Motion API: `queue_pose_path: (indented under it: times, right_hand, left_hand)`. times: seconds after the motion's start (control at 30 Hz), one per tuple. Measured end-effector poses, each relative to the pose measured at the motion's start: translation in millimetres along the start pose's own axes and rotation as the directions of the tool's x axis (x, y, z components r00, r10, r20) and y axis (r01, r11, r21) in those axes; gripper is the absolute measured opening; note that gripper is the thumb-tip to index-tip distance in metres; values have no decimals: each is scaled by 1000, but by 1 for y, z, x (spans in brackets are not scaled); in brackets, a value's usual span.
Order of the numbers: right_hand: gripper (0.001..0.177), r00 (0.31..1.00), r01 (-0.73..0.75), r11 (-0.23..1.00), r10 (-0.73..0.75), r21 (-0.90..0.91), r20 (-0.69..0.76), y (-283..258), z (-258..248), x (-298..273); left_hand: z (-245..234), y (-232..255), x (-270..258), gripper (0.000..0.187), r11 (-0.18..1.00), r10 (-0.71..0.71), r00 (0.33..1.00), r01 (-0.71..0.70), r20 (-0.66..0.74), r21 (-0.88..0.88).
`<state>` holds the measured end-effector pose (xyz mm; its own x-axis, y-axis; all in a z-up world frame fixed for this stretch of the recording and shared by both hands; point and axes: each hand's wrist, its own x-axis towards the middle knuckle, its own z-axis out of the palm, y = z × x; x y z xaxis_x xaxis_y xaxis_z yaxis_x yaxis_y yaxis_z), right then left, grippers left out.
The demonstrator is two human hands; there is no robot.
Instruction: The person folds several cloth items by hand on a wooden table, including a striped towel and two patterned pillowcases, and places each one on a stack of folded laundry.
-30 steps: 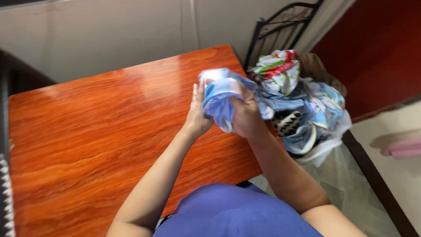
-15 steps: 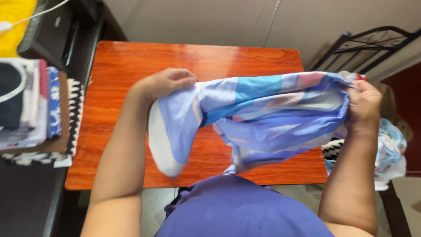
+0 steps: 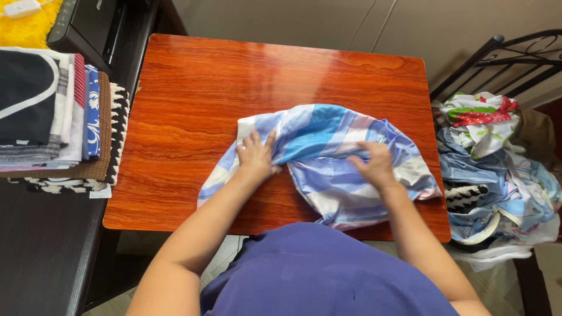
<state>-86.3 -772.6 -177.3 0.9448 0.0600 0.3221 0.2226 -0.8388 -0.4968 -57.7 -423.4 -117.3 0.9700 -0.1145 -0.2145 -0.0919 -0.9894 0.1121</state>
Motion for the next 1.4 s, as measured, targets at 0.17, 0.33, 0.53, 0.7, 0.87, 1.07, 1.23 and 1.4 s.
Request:
queue_pose_path:
  times: [0.17, 0.33, 0.53, 0.7, 0.87, 1.07, 1.23, 1.4]
  right_hand:
    - [67, 957, 122, 992, -121, 11, 265, -53, 16, -21]
    - [32, 847, 240, 970, -231, 44, 478, -71, -2, -25]
    - [30, 725, 355, 915, -398, 189, 563, -112, -16, -29]
    - [22, 684, 186, 932, -351, 313, 640, -125, -25, -32]
    - [29, 467, -61, 997, -22, 57, 884, -98, -42, -34]
    - [29, 898, -191, 798, -93, 572, 429, -86, -26, -13]
    - [31, 902, -419, 134, -51, 898, 428, -139, -9, 53]
    - [30, 844, -487, 36, -236, 872, 481, -166, -32, 82]
  left_hand:
    - [28, -66, 67, 44, 997, -66, 993, 70, 95, -42]
    - [-40, -109, 117, 58, 816, -454, 711, 88, -538, -572]
    - [9, 2, 74, 52, 740, 363, 613, -647, -702, -183]
    - [64, 70, 28, 63, 779, 556, 782, -608, -283, -149]
    - [62, 25, 78, 42, 922, 108, 972, -176, -208, -345]
    - [13, 49, 70, 27, 778, 90, 947, -259, -307, -572]
    - [-8, 176, -4, 35, 488, 365, 858, -507, -361, -711]
    - [-59, 199, -43, 25, 30, 865, 459, -452, -203, -892]
